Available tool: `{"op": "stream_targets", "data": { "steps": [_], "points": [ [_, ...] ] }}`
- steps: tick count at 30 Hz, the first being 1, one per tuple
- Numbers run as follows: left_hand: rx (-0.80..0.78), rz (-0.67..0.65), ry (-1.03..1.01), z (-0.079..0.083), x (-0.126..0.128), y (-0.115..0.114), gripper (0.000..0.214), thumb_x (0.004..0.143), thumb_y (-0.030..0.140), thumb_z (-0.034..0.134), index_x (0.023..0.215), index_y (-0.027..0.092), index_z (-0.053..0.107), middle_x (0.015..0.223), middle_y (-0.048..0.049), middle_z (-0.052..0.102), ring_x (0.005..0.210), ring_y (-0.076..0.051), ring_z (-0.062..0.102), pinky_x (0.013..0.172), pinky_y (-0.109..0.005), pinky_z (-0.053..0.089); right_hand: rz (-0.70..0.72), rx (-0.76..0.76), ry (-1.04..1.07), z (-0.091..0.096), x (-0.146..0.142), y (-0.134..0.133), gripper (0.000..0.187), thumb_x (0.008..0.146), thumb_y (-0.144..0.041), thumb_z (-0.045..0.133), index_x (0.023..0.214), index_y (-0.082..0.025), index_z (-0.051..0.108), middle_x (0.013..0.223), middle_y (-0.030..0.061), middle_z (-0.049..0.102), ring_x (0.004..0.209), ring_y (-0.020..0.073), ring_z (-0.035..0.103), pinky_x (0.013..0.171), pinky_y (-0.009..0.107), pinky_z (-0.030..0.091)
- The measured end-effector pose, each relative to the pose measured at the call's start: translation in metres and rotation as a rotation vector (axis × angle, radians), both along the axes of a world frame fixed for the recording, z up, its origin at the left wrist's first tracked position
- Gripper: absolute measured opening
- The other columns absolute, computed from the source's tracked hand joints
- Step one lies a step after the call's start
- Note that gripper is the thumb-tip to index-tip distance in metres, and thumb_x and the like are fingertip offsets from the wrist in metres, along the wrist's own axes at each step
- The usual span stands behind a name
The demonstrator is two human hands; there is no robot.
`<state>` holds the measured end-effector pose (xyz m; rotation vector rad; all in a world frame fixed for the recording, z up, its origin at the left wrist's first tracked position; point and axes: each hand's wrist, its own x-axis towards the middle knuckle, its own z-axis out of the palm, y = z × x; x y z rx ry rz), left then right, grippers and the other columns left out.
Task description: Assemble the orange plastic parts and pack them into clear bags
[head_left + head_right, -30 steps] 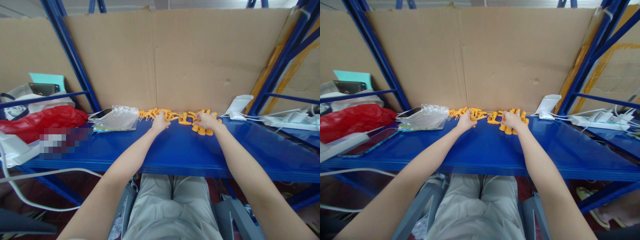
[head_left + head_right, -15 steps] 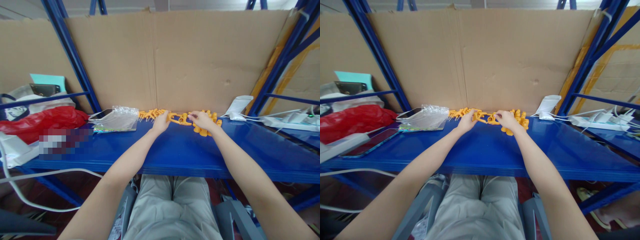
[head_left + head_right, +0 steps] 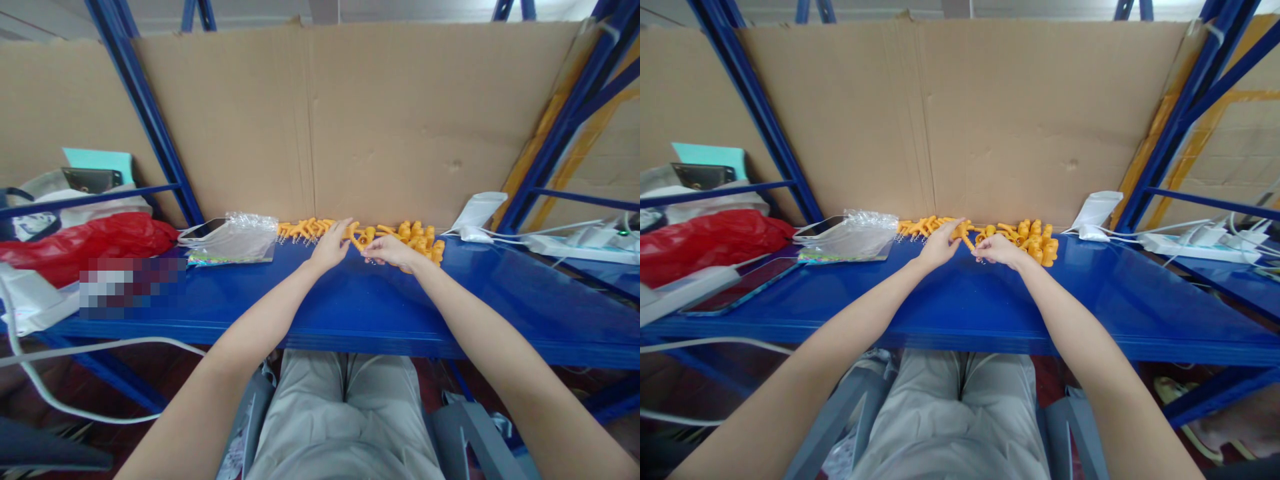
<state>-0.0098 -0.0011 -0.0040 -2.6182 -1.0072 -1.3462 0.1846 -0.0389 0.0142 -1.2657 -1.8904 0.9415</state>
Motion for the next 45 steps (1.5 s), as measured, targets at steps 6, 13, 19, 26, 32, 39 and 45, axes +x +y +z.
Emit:
{"op": "stream_targets", "data": {
  "steps": [6,13,19,26,32,39,45],
  "points": [
    [0.074,-0.084,0.014,0.002,0.009,-0.013,0.028,0.083,0.019,0.061,0.11,0.017,0.056,0.131,-0.015,0.056,0.127,-0.025,0.052,0.106,-0.046,0.044,-0.109,-0.156,0.312,0.003,-0.004,-0.006,0.013,0.071,-0.016,0.075,0.061,-0.015,0.066,0.06,0.0026,0.065,0.051,0.0071,0.05,0.049,0.019,0.041],
    [0.046,-0.227,0.111,0.0,0.016,-0.019,0.017,0.08,0.032,0.069,0.08,0.018,0.06,0.134,-0.0147,0.055,0.129,-0.028,0.05,0.106,-0.051,0.043,-0.121,-0.262,0.5,0.001,-0.007,-0.005,0.011,0.076,-0.012,0.071,0.067,-0.015,0.066,0.061,0.0004,0.064,0.053,0.0057,0.052,0.057,0.018,0.047],
    [-0.019,-0.172,0.074,-0.001,0.019,-0.02,0.014,0.079,0.028,0.07,0.08,0.017,0.06,0.135,-0.0149,0.055,0.125,-0.026,0.053,0.105,-0.05,0.042,-0.136,-0.3,0.59,-0.001,-0.01,-0.001,0.011,0.079,-0.011,0.067,0.069,-0.017,0.064,0.061,0.0001,0.065,0.052,0.0059,0.052,0.052,0.016,0.044],
    [-0.056,-0.138,0.056,0.002,0.024,-0.026,0.01,0.078,0.019,0.068,0.08,0.018,0.058,0.134,-0.0131,0.057,0.13,-0.026,0.049,0.108,-0.051,0.038,-0.153,-0.299,0.62,-0.005,-0.014,0.0,0.016,0.078,-0.006,0.064,0.067,-0.017,0.06,0.057,-0.0031,0.06,0.051,0.0055,0.05,0.055,0.018,0.043],
    [-0.092,-0.132,0.005,-0.001,0.024,-0.021,0.006,0.078,0.019,0.069,0.078,0.017,0.063,0.133,-0.0138,0.059,0.128,-0.026,0.052,0.107,-0.051,0.04,-0.182,-0.35,0.683,-0.005,-0.02,-0.003,0.023,0.085,-0.003,0.058,0.067,-0.017,0.06,0.055,-0.0038,0.059,0.048,0.0049,0.05,0.055,0.017,0.044],
    [-0.235,-0.08,-0.034,0.0,0.024,-0.015,0.003,0.073,0.016,0.074,0.074,0.016,0.071,0.129,-0.0123,0.062,0.121,-0.026,0.057,0.107,-0.049,0.041,-0.214,-0.414,0.73,-0.006,-0.024,-0.006,0.028,0.09,-0.004,0.054,0.065,-0.016,0.058,0.051,-0.0014,0.059,0.047,0.0069,0.052,0.059,0.019,0.048],
    [-0.471,-0.078,-0.186,0.004,0.017,-0.009,0.003,0.077,0.018,0.07,0.076,0.017,0.073,0.131,-0.0107,0.062,0.123,-0.024,0.056,0.111,-0.048,0.036,-0.184,-0.39,0.693,-0.001,-0.023,-0.008,0.031,0.095,-0.013,0.05,0.067,-0.016,0.06,0.057,0.0016,0.064,0.051,0.0079,0.057,0.058,0.019,0.048]
  ]
}}
